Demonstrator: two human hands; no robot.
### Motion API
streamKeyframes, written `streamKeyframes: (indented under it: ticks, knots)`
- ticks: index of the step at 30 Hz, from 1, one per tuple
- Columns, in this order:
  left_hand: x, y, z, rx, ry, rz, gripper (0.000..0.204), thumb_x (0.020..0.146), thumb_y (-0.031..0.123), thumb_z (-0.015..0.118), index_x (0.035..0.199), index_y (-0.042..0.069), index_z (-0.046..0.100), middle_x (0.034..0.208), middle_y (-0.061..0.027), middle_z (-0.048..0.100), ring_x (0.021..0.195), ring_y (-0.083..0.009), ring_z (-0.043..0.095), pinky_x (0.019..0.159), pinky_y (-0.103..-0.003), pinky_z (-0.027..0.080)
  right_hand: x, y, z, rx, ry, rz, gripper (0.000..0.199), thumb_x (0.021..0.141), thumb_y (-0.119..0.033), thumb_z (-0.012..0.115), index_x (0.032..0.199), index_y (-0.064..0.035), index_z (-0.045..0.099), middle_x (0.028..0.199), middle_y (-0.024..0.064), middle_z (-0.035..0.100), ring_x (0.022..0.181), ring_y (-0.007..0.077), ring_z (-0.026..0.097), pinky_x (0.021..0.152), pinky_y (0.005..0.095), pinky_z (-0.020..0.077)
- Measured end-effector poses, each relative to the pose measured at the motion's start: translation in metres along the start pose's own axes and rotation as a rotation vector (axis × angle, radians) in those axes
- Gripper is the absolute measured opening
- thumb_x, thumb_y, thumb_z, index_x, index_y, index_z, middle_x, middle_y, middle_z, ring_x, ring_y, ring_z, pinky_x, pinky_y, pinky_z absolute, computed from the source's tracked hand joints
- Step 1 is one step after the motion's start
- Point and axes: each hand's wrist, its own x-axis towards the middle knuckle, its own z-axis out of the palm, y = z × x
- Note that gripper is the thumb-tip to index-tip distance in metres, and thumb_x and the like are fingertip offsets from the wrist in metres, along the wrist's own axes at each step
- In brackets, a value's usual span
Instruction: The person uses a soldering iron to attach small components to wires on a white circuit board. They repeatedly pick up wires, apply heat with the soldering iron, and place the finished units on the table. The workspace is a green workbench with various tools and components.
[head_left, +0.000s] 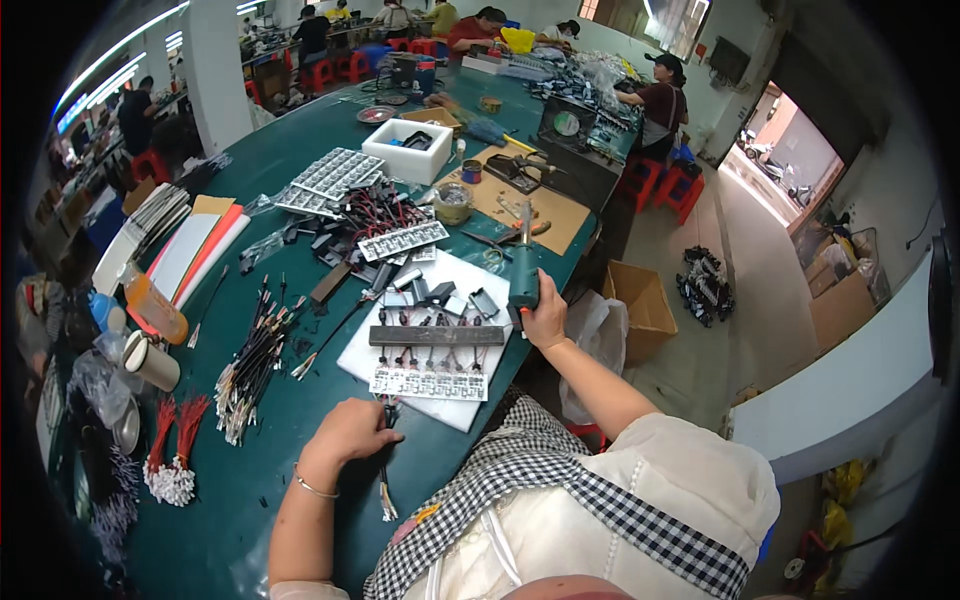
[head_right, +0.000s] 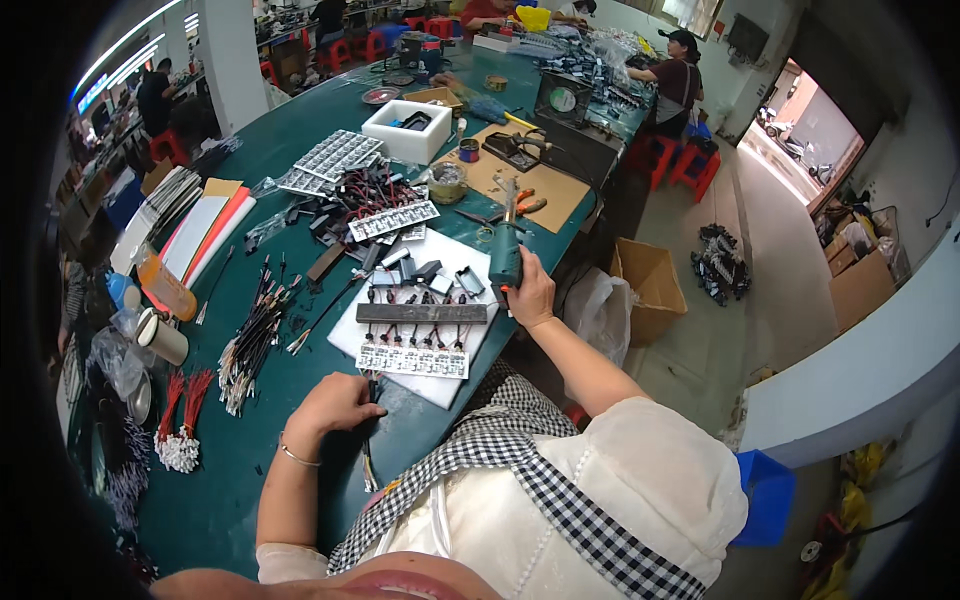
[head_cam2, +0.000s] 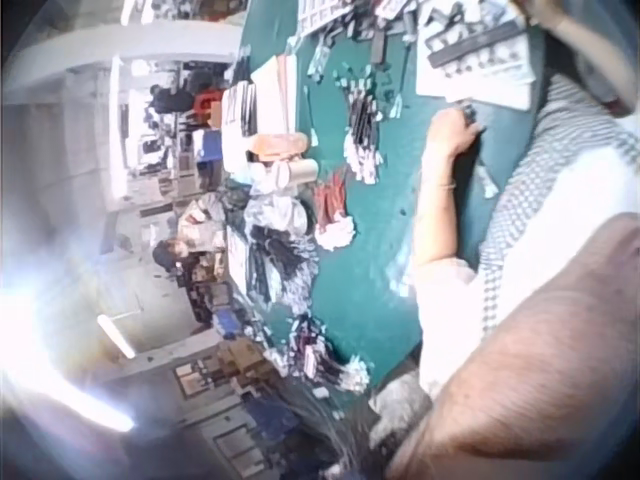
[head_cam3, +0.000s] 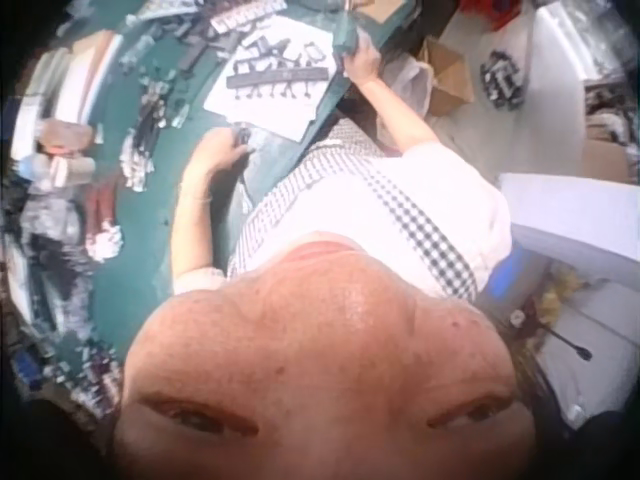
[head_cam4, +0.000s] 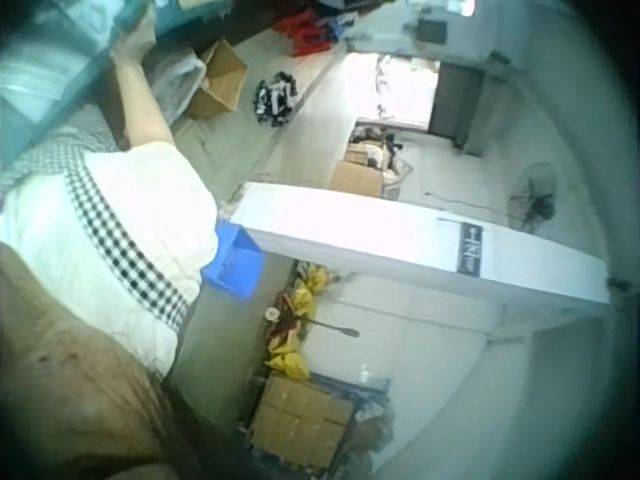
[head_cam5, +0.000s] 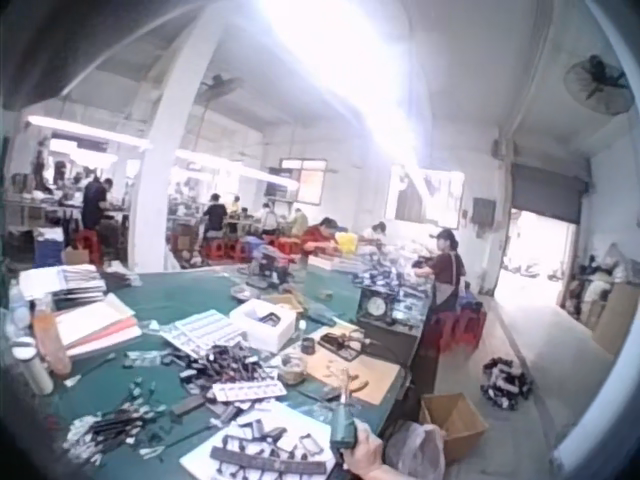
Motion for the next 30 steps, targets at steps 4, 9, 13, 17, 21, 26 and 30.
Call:
streamKeyframes:
  ticks: [4, 9, 13, 17, 21, 26, 30]
  knots:
    - [-0.001, 0.003, 0.003, 0.028, 0.039, 0.051, 0.034, 0.074, 0.035, 0.075, 0.077, 0.003, 0.065, 0.076, -0.0198, 0.066, 0.075, -0.0387, 0.064, 0.069, -0.047, 0.05, -0.002, 0.004, -0.003, -0.048, -0.013, 0.0, 0.071, 0.063, 0.001, 0.07, 0.129, -0.0025, 0.043, 0.105, 0.0185, 0.058, 0.092, 0.0402, 0.06, 0.076, 0.0424, 0.0502]
    - [0.002, -0.004, 0.001, 0.017, 0.123, 0.088, 0.03, 0.072, 0.032, 0.074, 0.071, 0.004, 0.063, 0.071, -0.0194, 0.064, 0.069, -0.0385, 0.062, 0.063, -0.046, 0.049, 0.008, 0.012, 0.005, -0.039, -0.005, -0.061, 0.071, 0.062, 0.002, 0.066, 0.129, 0.0025, 0.042, 0.115, 0.0251, 0.056, 0.099, 0.0455, 0.058, 0.084, 0.0438, 0.049]
    - [-0.017, 0.003, -0.002, 0.249, 0.27, -0.01, 0.018, 0.074, 0.019, 0.066, 0.08, 0.004, 0.058, 0.068, -0.0171, 0.062, 0.067, -0.0381, 0.061, 0.061, -0.048, 0.048, -0.004, 0.018, 0.011, 0.046, 0.014, 0.018, 0.064, 0.068, -0.001, 0.066, 0.127, 0.0062, 0.043, 0.111, 0.0272, 0.058, 0.099, 0.0445, 0.059, 0.086, 0.0434, 0.048]
    - [-0.045, 0.01, 0.017, 0.134, 0.318, -0.101, 0.024, 0.078, 0.02, 0.067, 0.09, 0.004, 0.055, 0.072, -0.0151, 0.063, 0.07, -0.0364, 0.062, 0.062, -0.046, 0.048, -0.01, 0.012, 0.017, 0.204, 0.102, 0.12, 0.044, 0.08, -0.008, 0.071, 0.116, 0.0068, 0.049, 0.099, 0.0188, 0.063, 0.088, 0.0286, 0.062, 0.082, 0.0362, 0.0477]
    - [-0.062, 0.026, 0.04, -0.037, 0.439, -0.238, 0.031, 0.078, 0.026, 0.071, 0.095, 0.005, 0.055, 0.083, -0.0119, 0.063, 0.076, -0.0339, 0.062, 0.064, -0.043, 0.049, -0.008, 0.009, 0.019, 0.197, 0.188, 0.073, 0.043, 0.083, -0.015, 0.072, 0.113, 0.0071, 0.051, 0.095, 0.019, 0.065, 0.083, 0.0285, 0.065, 0.075, 0.0361, 0.0509]
    - [-0.063, 0.029, 0.073, 0.043, 0.648, -0.315, 0.02, 0.082, 0.015, 0.065, 0.096, 0.006, 0.054, 0.088, -0.0098, 0.059, 0.077, -0.0313, 0.06, 0.063, -0.043, 0.048, -0.009, 0.013, 0.021, 0.22, 0.189, 0.079, 0.047, 0.082, -0.011, 0.073, 0.117, 0.0096, 0.049, 0.096, 0.0226, 0.065, 0.084, 0.0315, 0.067, 0.073, 0.0366, 0.0527]
    - [-0.055, 0.01, 0.056, 0.247, 0.67, -0.337, 0.02, 0.081, 0.012, 0.063, 0.097, 0.006, 0.053, 0.087, -0.0102, 0.056, 0.075, -0.0314, 0.06, 0.061, -0.044, 0.047, -0.008, 0.013, 0.019, 0.197, 0.199, 0.062, 0.043, 0.083, -0.011, 0.072, 0.114, 0.009, 0.051, 0.097, 0.0203, 0.065, 0.083, 0.0288, 0.066, 0.071, 0.0353, 0.0521]
